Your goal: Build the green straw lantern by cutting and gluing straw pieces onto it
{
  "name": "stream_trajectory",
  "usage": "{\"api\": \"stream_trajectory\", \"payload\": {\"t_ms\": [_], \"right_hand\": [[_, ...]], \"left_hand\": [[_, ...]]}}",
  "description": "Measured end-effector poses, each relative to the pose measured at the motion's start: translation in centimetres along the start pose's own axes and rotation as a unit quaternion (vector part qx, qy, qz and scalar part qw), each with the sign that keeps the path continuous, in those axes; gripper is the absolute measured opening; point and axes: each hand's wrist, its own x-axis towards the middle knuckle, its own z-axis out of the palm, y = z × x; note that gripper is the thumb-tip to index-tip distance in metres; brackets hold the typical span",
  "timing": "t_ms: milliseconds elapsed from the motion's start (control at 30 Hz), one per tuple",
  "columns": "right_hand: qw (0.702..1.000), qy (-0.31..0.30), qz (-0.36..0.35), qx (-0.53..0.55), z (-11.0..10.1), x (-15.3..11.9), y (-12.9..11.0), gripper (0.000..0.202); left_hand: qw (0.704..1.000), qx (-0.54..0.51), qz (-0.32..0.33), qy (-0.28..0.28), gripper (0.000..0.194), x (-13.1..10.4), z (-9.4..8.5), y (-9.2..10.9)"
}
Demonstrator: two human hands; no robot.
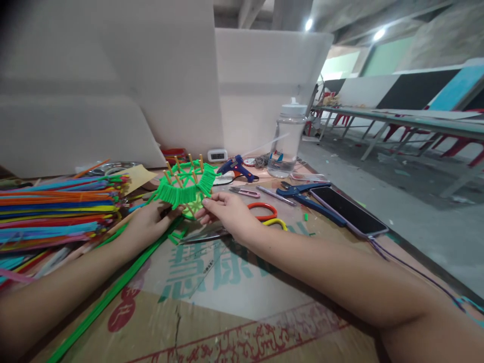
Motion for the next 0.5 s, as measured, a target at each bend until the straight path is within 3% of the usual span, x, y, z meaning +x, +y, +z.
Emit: {"api": "stream_trajectory", "payload": {"t_ms": [167,333,500], "right_hand": [[0.999,0.011,0.03,-0.006,0.32,0.78,-0.42,0.019],[1.0,-0.015,-0.008,-0.008,0.15,0.53,-0.4,0.012],[0.999,-0.032,-0.036,0.003,0.05,0.09,-0.17,0.022]], "left_hand": [[1.0,0.011,-0.004,-0.002,0.033,0.0,-0.09,0.18],[1.0,0.01,-0.002,-0.01,0.033,0.07,-0.04,0.13],[1.0,0.0,0.0,-0.008,0.031,0.02,-0.07,0.17]]}}
